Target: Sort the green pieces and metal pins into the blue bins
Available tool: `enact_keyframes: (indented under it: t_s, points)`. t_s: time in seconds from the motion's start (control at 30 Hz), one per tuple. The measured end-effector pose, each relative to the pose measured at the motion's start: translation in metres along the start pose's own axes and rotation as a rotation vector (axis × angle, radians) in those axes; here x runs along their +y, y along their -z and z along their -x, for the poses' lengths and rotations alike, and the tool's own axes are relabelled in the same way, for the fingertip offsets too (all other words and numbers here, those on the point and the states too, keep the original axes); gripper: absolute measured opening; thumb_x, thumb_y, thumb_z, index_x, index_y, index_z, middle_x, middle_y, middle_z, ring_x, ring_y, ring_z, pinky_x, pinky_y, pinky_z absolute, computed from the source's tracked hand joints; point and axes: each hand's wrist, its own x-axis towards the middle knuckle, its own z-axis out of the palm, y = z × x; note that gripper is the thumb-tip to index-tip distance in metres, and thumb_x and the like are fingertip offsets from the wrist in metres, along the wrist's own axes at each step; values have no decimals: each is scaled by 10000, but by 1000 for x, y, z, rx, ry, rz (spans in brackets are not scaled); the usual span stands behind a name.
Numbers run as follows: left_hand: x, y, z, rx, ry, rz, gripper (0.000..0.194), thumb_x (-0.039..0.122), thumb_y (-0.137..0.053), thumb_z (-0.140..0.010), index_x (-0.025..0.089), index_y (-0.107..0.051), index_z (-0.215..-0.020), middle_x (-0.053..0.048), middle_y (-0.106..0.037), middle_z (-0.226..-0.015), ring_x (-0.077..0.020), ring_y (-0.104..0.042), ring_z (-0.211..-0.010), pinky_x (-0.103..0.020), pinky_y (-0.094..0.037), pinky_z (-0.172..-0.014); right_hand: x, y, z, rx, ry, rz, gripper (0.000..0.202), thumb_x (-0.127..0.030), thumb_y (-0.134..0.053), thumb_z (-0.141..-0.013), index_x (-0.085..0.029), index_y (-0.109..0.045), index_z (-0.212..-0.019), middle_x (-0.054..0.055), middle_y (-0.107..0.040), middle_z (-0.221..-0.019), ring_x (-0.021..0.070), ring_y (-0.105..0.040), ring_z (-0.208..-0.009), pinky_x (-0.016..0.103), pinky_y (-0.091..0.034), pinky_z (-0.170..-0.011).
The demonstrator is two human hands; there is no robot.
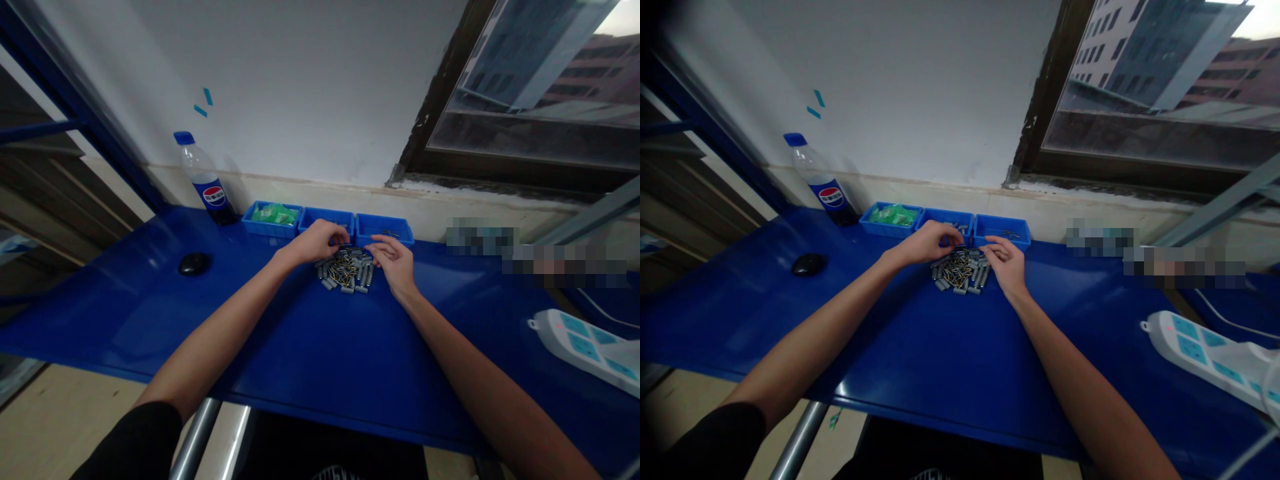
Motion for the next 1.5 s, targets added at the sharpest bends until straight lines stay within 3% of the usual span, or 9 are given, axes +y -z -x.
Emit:
enact_keyframes:
  t_s: [0.13,0.4,0.73,0.9,1.0,1.17,1.3,1.5]
  points:
    - [5,-1,-1,-5,-45,24,297,26,-576,-806,138,-759,-1012,-78,-775,-971,-168,-696,-857,-287,-524,-794,0,0,0,-34,-10,-10,392,-444,-795,-760,-203,-725,-1061,65,-782,-870,176,-671,-637,298,-519,-576]
    - [4,-5,-1,50,-12,91,420,56,-636,-797,144,-664,-1207,-62,-739,-962,-137,-675,-786,-262,-533,-738,-2,-1,2,-110,-27,7,404,-467,-792,-764,-208,-747,-1070,59,-792,-872,181,-687,-654,298,-521,-582]
    - [8,-9,-2,50,-52,72,386,108,-667,-804,159,-639,-1186,-59,-723,-952,-139,-664,-777,-258,-535,-717,-5,-6,5,-196,6,5,350,-512,-867,-691,-229,-807,-888,55,-794,-815,214,-726,-714,375,-605,-709]
    - [12,-9,-3,41,-65,12,329,124,-669,-827,153,-662,-1155,-71,-728,-953,-164,-681,-826,-275,-534,-754,-3,-6,4,-173,17,10,337,-507,-872,-688,-223,-812,-859,59,-798,-812,219,-730,-716,377,-604,-719]
    - [8,-8,-2,-12,-38,-105,286,155,-662,-859,139,-690,-1143,-102,-750,-1019,-201,-700,-914,-308,-530,-826,3,-5,3,-88,35,29,312,-480,-856,-716,-207,-809,-860,73,-800,-830,219,-729,-714,376,-599,-726]
    - [-8,-9,4,-179,46,-267,340,47,-604,-796,162,-758,-1076,-112,-781,-1034,-221,-720,-946,-303,-515,-825,11,2,-3,113,81,54,411,-441,-802,-782,-185,-778,-1103,128,-795,-1102,245,-752,-880,382,-605,-763]
    - [-11,-10,6,-202,63,-307,372,27,-599,-747,163,-786,-1039,-121,-785,-990,-221,-721,-906,-289,-511,-775,9,5,-2,80,94,93,500,-391,-758,-825,-209,-706,-1288,141,-758,-1228,204,-732,-778,349,-592,-663]
    - [-6,-13,6,-127,130,-364,314,66,-581,-787,171,-795,-990,-123,-768,-912,-219,-700,-798,-310,-507,-729,5,4,-1,51,98,84,429,-367,-740,-835,-220,-723,-1239,128,-769,-1173,190,-707,-725,345,-590,-637]
